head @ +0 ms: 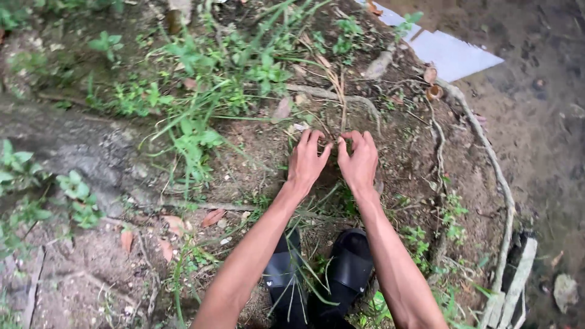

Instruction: Uprooting grass and weeds from the soil by hand in an outdoor garden area.

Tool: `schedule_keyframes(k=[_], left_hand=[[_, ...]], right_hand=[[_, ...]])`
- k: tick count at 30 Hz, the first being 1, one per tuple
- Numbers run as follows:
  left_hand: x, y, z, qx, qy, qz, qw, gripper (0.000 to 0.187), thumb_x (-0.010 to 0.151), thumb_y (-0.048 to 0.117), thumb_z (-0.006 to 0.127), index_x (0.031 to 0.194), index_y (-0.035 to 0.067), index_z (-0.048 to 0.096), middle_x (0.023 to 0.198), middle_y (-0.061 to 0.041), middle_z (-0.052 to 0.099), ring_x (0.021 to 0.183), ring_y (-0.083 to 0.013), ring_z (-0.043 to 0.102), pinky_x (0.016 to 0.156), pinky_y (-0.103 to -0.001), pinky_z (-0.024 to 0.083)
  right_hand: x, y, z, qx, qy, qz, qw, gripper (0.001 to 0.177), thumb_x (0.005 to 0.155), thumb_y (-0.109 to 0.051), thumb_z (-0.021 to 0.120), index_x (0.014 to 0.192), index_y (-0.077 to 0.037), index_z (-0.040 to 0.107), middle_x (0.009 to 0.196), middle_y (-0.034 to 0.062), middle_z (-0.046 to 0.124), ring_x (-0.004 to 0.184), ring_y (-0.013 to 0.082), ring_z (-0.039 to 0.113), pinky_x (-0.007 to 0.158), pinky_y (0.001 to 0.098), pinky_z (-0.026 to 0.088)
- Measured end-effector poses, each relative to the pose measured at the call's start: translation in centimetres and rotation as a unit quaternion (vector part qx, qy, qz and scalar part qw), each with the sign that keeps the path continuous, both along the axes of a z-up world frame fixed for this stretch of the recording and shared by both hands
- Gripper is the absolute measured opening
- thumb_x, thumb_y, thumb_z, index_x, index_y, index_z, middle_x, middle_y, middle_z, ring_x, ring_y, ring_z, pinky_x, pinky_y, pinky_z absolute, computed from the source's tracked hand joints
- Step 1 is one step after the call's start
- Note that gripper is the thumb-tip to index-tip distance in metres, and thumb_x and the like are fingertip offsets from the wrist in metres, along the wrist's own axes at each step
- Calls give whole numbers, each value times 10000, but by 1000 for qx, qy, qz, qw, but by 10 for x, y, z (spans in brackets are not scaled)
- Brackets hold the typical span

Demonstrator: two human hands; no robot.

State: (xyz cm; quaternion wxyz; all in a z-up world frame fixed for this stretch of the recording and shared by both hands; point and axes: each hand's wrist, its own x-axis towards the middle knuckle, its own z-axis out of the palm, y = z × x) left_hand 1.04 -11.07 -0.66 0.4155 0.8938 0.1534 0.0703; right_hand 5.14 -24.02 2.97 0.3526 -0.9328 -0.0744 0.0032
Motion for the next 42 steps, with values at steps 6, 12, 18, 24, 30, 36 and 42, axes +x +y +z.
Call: schedule_keyframes(k=[6, 12, 18, 24, 30, 36, 42], left_hand=[[-12, 65, 5, 26, -4, 100, 995, 170, 951, 221, 722, 1041, 102, 641, 1003, -96, 696, 817, -311, 740, 655, -426, 583], [-7, 130, 8, -51, -51, 215, 974, 351, 929, 58, 684, 1259, -18, 591, 991, -132, 681, 736, -224, 698, 619, -365, 584], [17, 163, -2, -100, -71, 238, 964, 371, 956, -11, 659, 1323, -22, 612, 1073, -156, 684, 826, -220, 706, 703, -346, 581], [28, 170, -48, -97, -112, 263, 953, 170, 944, 0, 672, 1111, -29, 686, 1055, -147, 726, 891, -259, 714, 776, -358, 588], [18, 170, -22, -53, -128, 231, 963, 137, 909, -29, 707, 1038, -34, 658, 962, -164, 693, 846, -319, 675, 771, -412, 527], [21, 165, -3, -50, -110, 226, 967, 111, 885, -71, 669, 962, -38, 596, 878, -166, 643, 777, -310, 625, 715, -433, 489], [16, 165, -6, -82, -76, 244, 963, 101, 897, -69, 661, 979, -57, 602, 877, -177, 651, 776, -320, 613, 724, -420, 508]], right_hand=[[9, 67, 0, 66, -3, 103, 993, 116, 906, -70, 722, 1012, -26, 734, 793, 131, 577, 689, 283, 603, 642, 413, 492], [30, 142, -3, 117, 58, 212, 968, 228, 900, -57, 711, 1126, -41, 737, 1020, 167, 714, 804, 290, 718, 753, 381, 583], [55, 192, -54, 108, -75, 257, 957, 338, 854, -23, 730, 1190, -6, 710, 990, 238, 713, 878, 432, 699, 793, 489, 556], [60, 213, -65, 63, 41, 249, 966, 155, 919, -38, 662, 1071, -22, 690, 886, 257, 697, 854, 468, 672, 708, 534, 523], [58, 207, -90, 129, 78, 255, 955, 116, 969, -69, 623, 1074, -49, 668, 861, 267, 668, 782, 483, 648, 669, 531, 507], [48, 208, -89, 116, 69, 252, 958, 63, 975, -21, 537, 1035, -6, 547, 825, 269, 572, 821, 505, 584, 732, 569, 445], [38, 213, -101, 129, 76, 244, 958, 101, 905, 28, 478, 978, 0, 541, 875, 224, 597, 859, 409, 610, 786, 495, 478]])
